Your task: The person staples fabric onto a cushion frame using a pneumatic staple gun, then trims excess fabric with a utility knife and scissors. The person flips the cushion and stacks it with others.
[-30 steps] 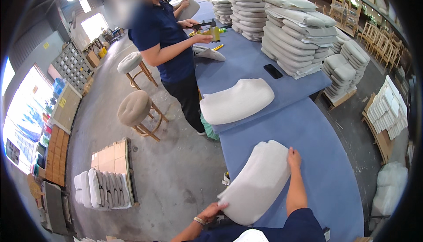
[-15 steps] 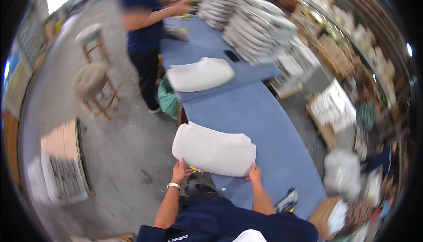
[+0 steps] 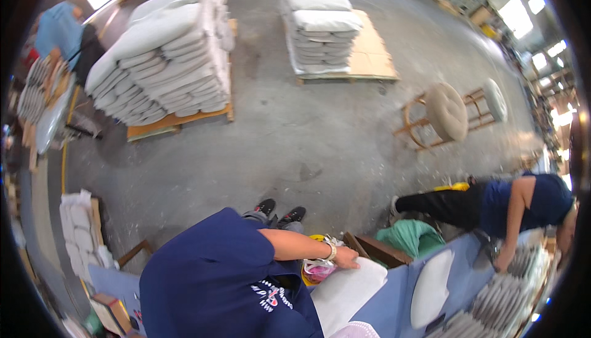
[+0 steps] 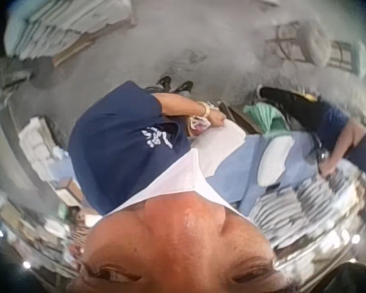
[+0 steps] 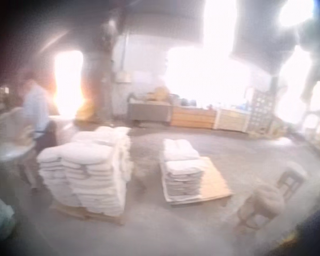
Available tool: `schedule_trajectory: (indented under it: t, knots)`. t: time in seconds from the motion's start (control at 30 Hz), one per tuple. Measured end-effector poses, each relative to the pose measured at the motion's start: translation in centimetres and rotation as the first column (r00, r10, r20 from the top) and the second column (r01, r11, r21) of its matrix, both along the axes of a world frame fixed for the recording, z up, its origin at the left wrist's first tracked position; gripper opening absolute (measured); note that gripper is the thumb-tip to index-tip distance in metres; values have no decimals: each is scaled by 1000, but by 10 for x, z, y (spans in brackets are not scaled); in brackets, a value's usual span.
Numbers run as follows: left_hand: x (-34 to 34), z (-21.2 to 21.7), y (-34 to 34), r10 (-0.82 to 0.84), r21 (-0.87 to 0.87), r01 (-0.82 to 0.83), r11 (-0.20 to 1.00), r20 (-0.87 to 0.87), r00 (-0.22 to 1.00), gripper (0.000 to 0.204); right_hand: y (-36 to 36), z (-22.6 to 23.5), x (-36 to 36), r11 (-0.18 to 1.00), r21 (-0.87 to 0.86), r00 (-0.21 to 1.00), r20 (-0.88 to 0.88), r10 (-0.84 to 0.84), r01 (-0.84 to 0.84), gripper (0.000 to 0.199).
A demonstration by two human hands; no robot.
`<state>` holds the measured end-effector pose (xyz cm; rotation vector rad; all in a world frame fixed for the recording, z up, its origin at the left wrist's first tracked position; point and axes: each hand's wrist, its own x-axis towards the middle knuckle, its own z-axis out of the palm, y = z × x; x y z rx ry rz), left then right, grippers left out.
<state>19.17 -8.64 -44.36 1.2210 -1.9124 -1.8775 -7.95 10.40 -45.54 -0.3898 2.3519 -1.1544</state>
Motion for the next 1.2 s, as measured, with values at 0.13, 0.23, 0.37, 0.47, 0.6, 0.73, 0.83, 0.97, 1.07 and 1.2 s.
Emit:
schedule_trajectory:
  t: [0.13, 0.23, 0.37, 0.47, 0.6, 0.73, 0.83, 0.97, 1.07, 1.2]
  knots:
    - [-20, -15, -10, -21, 11, 21, 1000, 36, 999, 70, -75, -16, -3, 990, 15, 990, 39, 138, -138, 59]
    - [-37, -24, -23, -107, -77, 109, 991, 32, 994, 71, -121, -13, -13, 978, -3, 977, 37, 209, -209, 58]
    - [13, 9, -74, -136, -18, 136, 991, -15, 991, 75, -162, -25, -10, 964, -47, 964, 38, 264, -262, 58]
    - [91, 81, -102, -18, -15, 18, 1000, -1, 1000, 84, -214, -22, 3, 938, -115, 942, 36, 334, -328, 57]
    - [193, 88, -108, 331, -213, -323, 922, 1, 944, 82, -292, 2, 31, 851, -237, 878, -14, 479, -468, 57]
    - [320, 121, -41, 516, -79, -516, 853, -15, 856, 84, -373, 33, 89, 640, -516, 725, 54, 687, -569, 56]
    - [387, 114, 59, 776, -40, -778, 626, -69, 628, 77, -420, 60, 211, 324, -504, 483, -224, 847, -801, 50]
    - [431, 68, 171, 979, 94, -977, 192, -92, 183, 76, -414, 39, 378, 135, -527, 414, -458, 787, -839, 44]
    - [458, 19, 266, 909, 261, -944, -204, -307, -281, 66, -318, 50, 502, 145, -487, 229, -116, 967, -861, 42]
    - [517, 34, 367, 760, 407, -749, -523, -175, -626, 59, -243, 25, 602, -49, -391, -75, 51, 996, -919, 37]
